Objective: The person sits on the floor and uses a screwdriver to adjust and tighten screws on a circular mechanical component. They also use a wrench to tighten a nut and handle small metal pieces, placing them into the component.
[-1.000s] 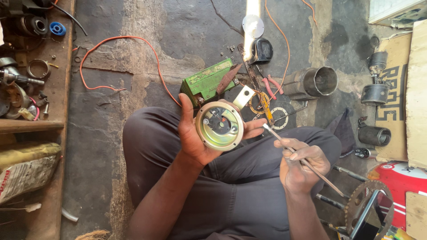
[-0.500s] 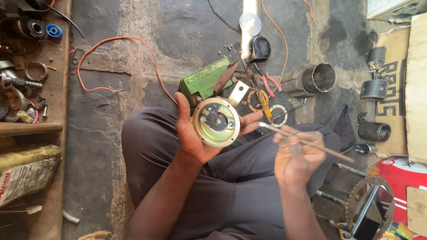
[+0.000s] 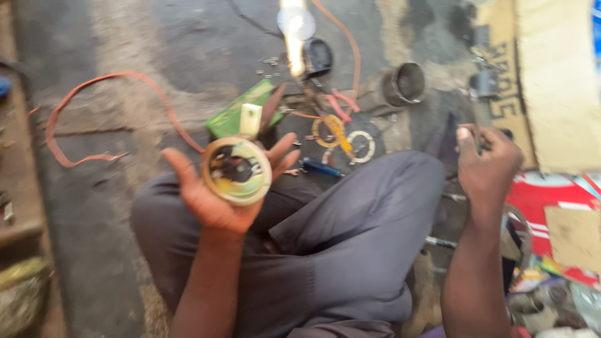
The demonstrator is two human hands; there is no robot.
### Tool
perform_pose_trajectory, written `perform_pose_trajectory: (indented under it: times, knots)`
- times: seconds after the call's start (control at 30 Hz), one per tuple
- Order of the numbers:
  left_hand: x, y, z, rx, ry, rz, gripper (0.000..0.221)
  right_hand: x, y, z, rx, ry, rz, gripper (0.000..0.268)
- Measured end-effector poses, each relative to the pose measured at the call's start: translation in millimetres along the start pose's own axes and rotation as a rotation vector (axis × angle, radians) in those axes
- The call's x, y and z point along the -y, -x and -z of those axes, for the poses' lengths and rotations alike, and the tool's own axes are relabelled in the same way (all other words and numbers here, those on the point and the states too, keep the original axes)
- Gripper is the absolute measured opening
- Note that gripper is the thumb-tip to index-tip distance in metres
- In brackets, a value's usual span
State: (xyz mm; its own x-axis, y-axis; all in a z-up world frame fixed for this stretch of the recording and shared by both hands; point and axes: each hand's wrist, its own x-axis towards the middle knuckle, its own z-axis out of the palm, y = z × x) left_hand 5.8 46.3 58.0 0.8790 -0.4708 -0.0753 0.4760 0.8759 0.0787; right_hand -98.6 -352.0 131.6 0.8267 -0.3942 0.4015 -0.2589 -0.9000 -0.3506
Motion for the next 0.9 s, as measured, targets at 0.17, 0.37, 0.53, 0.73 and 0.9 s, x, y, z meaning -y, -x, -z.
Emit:
perform_pose_trajectory:
  times: [0.17, 0.37, 0.53, 0.73, 0.9]
  knots:
    - [11, -2, 1, -0.047, 0.041, 0.022, 0.109, -129, 21, -36, 0.209, 0.047, -0.71, 0.017]
    - [18, -6, 14, -0.031, 0.154, 0.034, 0.099, -220, 68, -115, 0.38, 0.462, -0.535, 0.038]
    - [19, -8, 14, 0.123, 0.157, -0.015, 0.09, -205, 92, -107, 0.391, 0.489, -0.715, 0.037]
    - [35, -9, 1, -0.104, 0.084, 0.049, 0.097, -142, 88, -12, 0.324, 0.299, -0.621, 0.037]
    - [54, -3, -2, 0.049, 0.165, 0.171, 0.105, -73, 89, 74, 0.25, -0.614, -0.668, 0.042]
